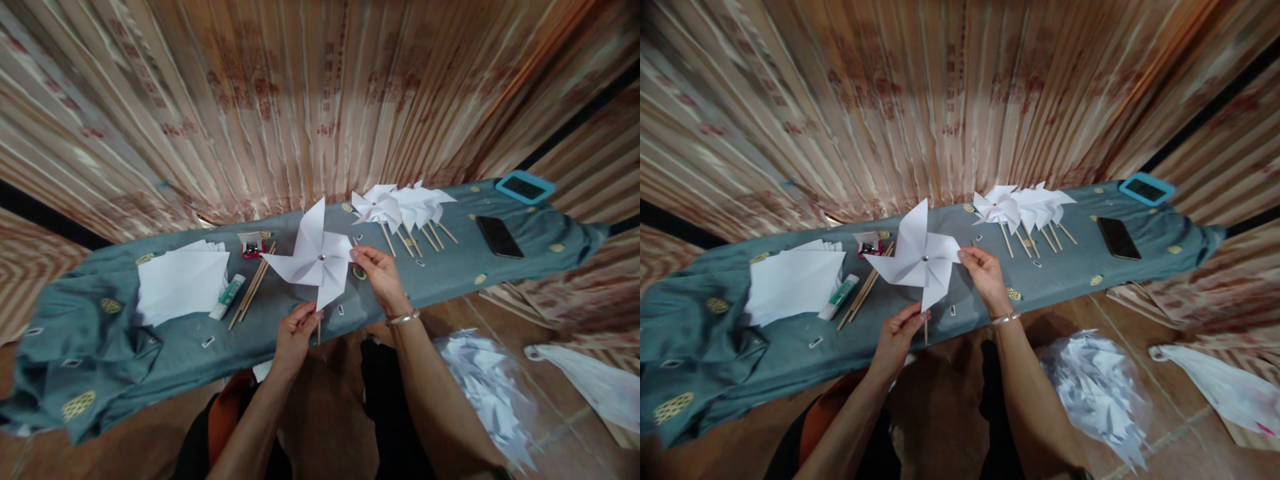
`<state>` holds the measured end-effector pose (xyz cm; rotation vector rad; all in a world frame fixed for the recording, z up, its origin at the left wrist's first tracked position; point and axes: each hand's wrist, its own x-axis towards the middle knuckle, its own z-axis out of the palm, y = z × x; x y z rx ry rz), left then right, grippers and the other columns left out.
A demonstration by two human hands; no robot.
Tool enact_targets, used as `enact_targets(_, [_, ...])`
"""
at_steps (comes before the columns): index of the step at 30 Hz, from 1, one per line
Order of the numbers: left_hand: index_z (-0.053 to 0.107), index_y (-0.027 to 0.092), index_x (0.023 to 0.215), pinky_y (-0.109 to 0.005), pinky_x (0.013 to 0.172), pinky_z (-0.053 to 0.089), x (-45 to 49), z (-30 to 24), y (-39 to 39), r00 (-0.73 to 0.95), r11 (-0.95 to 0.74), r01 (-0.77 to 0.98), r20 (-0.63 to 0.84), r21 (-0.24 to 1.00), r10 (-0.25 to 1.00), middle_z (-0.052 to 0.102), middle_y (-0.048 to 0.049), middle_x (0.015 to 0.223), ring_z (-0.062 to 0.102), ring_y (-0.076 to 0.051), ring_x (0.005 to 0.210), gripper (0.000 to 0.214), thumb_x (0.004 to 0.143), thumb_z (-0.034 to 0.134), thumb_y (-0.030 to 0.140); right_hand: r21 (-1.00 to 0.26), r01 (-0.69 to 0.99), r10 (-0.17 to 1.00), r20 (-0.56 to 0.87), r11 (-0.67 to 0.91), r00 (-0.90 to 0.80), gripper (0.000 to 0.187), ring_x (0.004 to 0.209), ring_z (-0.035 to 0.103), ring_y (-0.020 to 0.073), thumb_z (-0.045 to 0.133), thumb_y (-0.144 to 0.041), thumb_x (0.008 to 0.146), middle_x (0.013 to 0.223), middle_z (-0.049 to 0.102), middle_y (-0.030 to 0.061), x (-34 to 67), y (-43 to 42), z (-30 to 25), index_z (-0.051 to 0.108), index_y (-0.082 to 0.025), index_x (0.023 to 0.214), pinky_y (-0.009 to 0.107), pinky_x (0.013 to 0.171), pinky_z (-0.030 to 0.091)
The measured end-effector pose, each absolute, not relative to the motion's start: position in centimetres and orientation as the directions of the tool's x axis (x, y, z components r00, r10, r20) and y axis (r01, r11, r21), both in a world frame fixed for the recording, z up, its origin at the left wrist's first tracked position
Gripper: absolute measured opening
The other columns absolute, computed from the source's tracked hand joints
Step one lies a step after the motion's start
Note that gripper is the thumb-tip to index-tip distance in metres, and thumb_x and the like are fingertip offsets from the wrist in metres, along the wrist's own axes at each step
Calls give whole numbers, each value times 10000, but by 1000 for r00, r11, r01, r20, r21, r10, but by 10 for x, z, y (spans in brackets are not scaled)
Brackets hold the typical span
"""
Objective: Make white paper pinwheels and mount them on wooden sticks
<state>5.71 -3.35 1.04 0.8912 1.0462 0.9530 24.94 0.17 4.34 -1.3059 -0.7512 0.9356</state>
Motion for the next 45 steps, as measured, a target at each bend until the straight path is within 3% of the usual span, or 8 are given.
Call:
enact_targets(8, [772,170,796,-274,774,484,56,10,-34,197,324,-210,-285,922,938,712,-31,766,631,-162,768,281,598,802,367,-992,-121,915,-79,-34,396,394,616,527,135,804,-558,534,654,660,-6,246,1,44,703,-209,684,269,604,403])
enact_targets(14, [771,178,798,-341,840,512,54,13,-31,154,365,-283,-334,887,930,757,-58,836,673,-191,787,347,522,848,374,-986,-145,946,-124,-83,301,331,578,462,108,828,-497,526,587,600,-37,242,-2,48,700,-216,645,251,581,358])
enact_targets(18, [766,174,822,-362,872,512,51,16,-31,155,350,-289,-317,891,936,764,-77,907,683,-194,802,353,538,846,368,-987,-112,970,-135,-114,203,311,577,453,105,802,-493,587,595,591,-33,240,-4,47,696,-207,648,247,570,341])
enact_targets(27, [771,190,832,-349,857,519,48,13,-30,135,295,-283,-266,913,954,761,-69,946,675,-188,809,326,566,827,370,-976,-136,980,-184,-173,71,331,555,445,88,827,-475,573,587,591,-46,234,-8,49,679,-188,642,228,553,319])
enact_targets(37, [774,193,842,-358,863,525,47,14,-30,143,294,-276,-264,915,954,761,-71,940,681,-200,830,324,560,823,346,-960,-137,970,-238,-243,-52,278,556,504,97,831,-445,578,613,649,-48,224,-11,59,701,-203,619,232,568,385])
enact_targets(45, [771,179,875,-313,812,525,49,12,-31,123,328,-305,-304,894,945,759,-48,815,670,-163,750,369,536,827,316,-948,-167,962,-260,-271,-87,292,633,604,117,843,-450,554,706,737,-19,216,-10,51,763,-212,701,266,698,467])
